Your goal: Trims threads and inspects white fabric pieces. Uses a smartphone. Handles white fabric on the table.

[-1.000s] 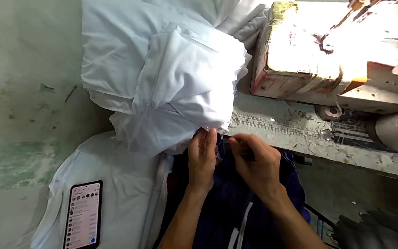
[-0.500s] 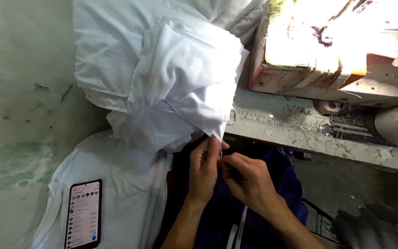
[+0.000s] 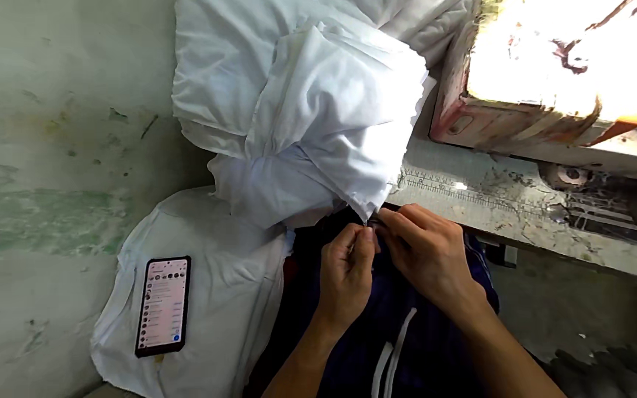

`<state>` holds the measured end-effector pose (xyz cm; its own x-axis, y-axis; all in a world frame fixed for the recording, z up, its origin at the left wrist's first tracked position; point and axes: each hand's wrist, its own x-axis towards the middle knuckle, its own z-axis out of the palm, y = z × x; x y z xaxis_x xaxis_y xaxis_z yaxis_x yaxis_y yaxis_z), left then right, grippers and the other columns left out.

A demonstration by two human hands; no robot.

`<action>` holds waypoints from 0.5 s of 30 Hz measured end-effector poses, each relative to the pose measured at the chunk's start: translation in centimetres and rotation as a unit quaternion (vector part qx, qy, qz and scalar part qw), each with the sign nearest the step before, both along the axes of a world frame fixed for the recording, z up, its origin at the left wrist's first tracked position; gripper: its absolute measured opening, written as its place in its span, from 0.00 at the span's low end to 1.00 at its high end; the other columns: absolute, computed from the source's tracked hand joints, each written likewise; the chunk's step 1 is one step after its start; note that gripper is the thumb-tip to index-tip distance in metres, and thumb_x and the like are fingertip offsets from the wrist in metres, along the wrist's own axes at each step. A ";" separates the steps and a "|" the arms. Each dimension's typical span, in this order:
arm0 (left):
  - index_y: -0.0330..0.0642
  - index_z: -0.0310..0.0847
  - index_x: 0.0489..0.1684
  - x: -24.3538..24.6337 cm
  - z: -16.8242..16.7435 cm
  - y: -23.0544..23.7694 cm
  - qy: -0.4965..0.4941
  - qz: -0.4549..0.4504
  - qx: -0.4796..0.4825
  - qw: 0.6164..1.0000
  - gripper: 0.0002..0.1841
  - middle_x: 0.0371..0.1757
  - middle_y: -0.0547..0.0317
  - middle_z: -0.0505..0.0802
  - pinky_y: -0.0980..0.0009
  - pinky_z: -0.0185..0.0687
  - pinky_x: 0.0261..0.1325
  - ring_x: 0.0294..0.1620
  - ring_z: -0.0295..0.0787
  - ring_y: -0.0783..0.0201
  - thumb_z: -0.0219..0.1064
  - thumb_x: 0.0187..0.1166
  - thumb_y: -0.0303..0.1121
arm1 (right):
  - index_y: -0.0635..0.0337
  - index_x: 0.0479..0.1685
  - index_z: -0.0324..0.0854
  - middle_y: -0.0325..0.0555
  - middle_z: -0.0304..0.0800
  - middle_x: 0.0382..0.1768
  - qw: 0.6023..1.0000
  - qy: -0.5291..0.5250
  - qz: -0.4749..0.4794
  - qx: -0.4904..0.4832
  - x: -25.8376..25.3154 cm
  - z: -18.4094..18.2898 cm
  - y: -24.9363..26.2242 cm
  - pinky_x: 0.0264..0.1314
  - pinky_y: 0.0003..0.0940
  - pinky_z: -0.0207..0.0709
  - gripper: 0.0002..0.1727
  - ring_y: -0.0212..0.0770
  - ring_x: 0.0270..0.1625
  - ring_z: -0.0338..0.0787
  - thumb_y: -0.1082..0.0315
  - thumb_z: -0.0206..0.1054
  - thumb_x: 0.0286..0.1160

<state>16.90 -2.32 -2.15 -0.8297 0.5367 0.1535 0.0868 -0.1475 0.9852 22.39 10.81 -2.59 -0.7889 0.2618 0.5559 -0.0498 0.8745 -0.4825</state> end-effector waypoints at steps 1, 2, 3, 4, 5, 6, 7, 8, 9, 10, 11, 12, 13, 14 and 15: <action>0.42 0.76 0.28 -0.1 0.0 -0.2 0.008 -0.003 -0.001 1.000 0.15 0.22 0.77 0.75 0.88 0.64 0.26 0.22 0.68 0.87 0.50 0.90 0.27 | 0.58 0.40 0.93 0.45 0.84 0.23 1.000 -0.003 0.006 -0.009 0.1 -0.1 0.0 0.28 0.32 0.72 0.14 0.40 0.26 0.83 0.62 0.63 0.84; 0.42 0.76 0.28 -0.2 0.0 -0.4 0.016 -0.005 -0.002 1.000 0.15 0.22 0.76 0.75 0.89 0.64 0.26 0.23 0.68 0.87 0.51 0.90 0.28 | 0.58 0.41 0.93 0.45 0.84 0.23 1.000 -0.009 0.009 -0.012 0.2 -0.2 -0.1 0.27 0.31 0.72 0.14 0.40 0.25 0.82 0.62 0.63 0.84; 0.41 0.76 0.28 -0.2 0.0 -0.7 0.025 -0.006 -0.004 1.000 0.15 0.22 0.75 0.76 0.89 0.65 0.27 0.23 0.69 0.87 0.51 0.90 0.27 | 0.59 0.42 0.93 0.45 0.84 0.22 1.000 -0.016 0.008 -0.011 0.3 -0.3 -0.1 0.27 0.31 0.72 0.15 0.40 0.25 0.82 0.61 0.63 0.84; 0.39 0.76 0.28 -0.3 0.0 -0.9 0.034 -0.007 -0.007 0.999 0.16 0.23 0.75 0.76 0.89 0.65 0.28 0.24 0.69 0.87 0.51 0.90 0.28 | 0.59 0.42 0.93 0.45 0.84 0.22 1.000 -0.021 0.005 -0.005 0.3 -0.4 -0.2 0.26 0.32 0.72 0.15 0.41 0.25 0.82 0.60 0.62 0.83; 0.38 0.77 0.28 -0.3 -0.1 -1.0 0.044 -0.008 -0.009 0.999 0.15 0.23 0.74 0.77 0.89 0.66 0.29 0.24 0.69 0.87 0.51 0.90 0.27 | 0.59 0.43 0.93 0.45 0.84 0.22 1.000 -0.024 0.003 0.001 0.2 -0.5 -0.2 0.25 0.33 0.72 0.15 0.41 0.24 0.83 0.60 0.62 0.83; 0.37 0.77 0.28 -0.4 -0.2 -1.1 0.051 -0.009 -0.013 0.999 0.15 0.23 0.73 0.77 0.89 0.67 0.30 0.25 0.70 0.87 0.51 0.90 0.27 | 0.58 0.43 0.93 0.45 0.83 0.22 1.000 -0.023 0.004 0.005 0.0 -0.6 -0.3 0.25 0.33 0.71 0.15 0.42 0.24 0.82 0.60 0.62 0.83; 0.36 0.77 0.28 -0.4 -0.3 -1.0 0.055 -0.011 -0.019 0.998 0.15 0.23 0.72 0.78 0.89 0.68 0.31 0.26 0.71 0.87 0.51 0.89 0.27 | 0.58 0.43 0.93 0.45 0.82 0.21 1.000 -0.019 0.010 0.007 -0.2 -0.6 -0.3 0.24 0.33 0.70 0.15 0.42 0.23 0.81 0.61 0.61 0.82; 0.34 0.78 0.28 -0.3 -0.3 -0.9 0.055 -0.013 -0.024 0.998 0.15 0.23 0.71 0.79 0.87 0.70 0.33 0.27 0.73 0.86 0.51 0.88 0.26 | 0.58 0.42 0.92 0.46 0.81 0.21 1.000 -0.016 0.018 0.006 -0.3 -0.7 -0.3 0.24 0.34 0.69 0.14 0.42 0.23 0.81 0.63 0.60 0.81; 0.31 0.80 0.29 -0.2 -0.4 -0.9 0.055 -0.016 -0.027 0.998 0.15 0.23 0.69 0.80 0.86 0.73 0.34 0.27 0.75 0.85 0.52 0.87 0.26 | 0.59 0.40 0.91 0.46 0.81 0.21 0.999 -0.017 0.029 0.002 -0.3 -0.7 -0.3 0.23 0.36 0.70 0.14 0.43 0.23 0.81 0.65 0.59 0.80; 0.29 0.80 0.29 -0.1 -0.3 -0.9 0.054 -0.019 -0.029 0.998 0.15 0.23 0.66 0.81 0.85 0.73 0.35 0.27 0.76 0.84 0.53 0.87 0.26 | 0.59 0.41 0.91 0.48 0.84 0.23 0.999 -0.023 0.043 -0.006 -0.2 -0.6 -0.2 0.25 0.38 0.72 0.14 0.45 0.24 0.83 0.66 0.58 0.81; 0.27 0.80 0.29 -0.1 -0.3 -1.2 0.048 -0.020 -0.030 0.998 0.15 0.22 0.64 0.81 0.85 0.73 0.34 0.26 0.75 0.83 0.54 0.86 0.26 | 0.60 0.43 0.91 0.51 0.86 0.25 0.998 -0.029 0.058 -0.013 0.0 -0.7 -0.2 0.27 0.40 0.74 0.14 0.46 0.26 0.85 0.66 0.58 0.82; 0.27 0.79 0.26 0.0 -0.4 -1.5 0.037 -0.016 -0.028 0.999 0.16 0.21 0.64 0.79 0.85 0.71 0.32 0.25 0.73 0.82 0.54 0.85 0.25 | 0.62 0.45 0.90 0.54 0.87 0.26 0.997 -0.033 0.066 -0.016 0.4 -0.8 -0.3 0.29 0.41 0.74 0.15 0.48 0.27 0.85 0.64 0.58 0.85; 0.30 0.77 0.21 0.1 -0.6 -1.9 0.023 -0.007 -0.028 0.999 0.16 0.20 0.66 0.76 0.85 0.67 0.31 0.24 0.70 0.83 0.54 0.85 0.24 | 0.65 0.45 0.89 0.58 0.86 0.26 0.997 -0.033 0.063 -0.013 0.8 -1.0 -0.2 0.29 0.41 0.73 0.16 0.50 0.27 0.84 0.63 0.59 0.87; 0.32 0.75 0.19 0.1 -0.8 -2.4 0.004 0.000 -0.028 1.000 0.18 0.21 0.67 0.74 0.85 0.64 0.30 0.25 0.68 0.83 0.53 0.85 0.24 | 0.68 0.46 0.88 0.61 0.86 0.27 0.998 -0.033 0.051 -0.004 1.3 -1.2 -0.1 0.29 0.41 0.73 0.16 0.51 0.27 0.85 0.62 0.61 0.87; 0.32 0.75 0.17 0.2 -1.1 -2.9 -0.024 0.005 -0.028 0.999 0.19 0.23 0.67 0.73 0.85 0.64 0.31 0.26 0.67 0.82 0.53 0.86 0.25 | 0.70 0.47 0.87 0.64 0.86 0.29 0.999 -0.031 0.031 0.003 1.7 -1.4 0.2 0.30 0.41 0.73 0.17 0.52 0.27 0.84 0.62 0.63 0.86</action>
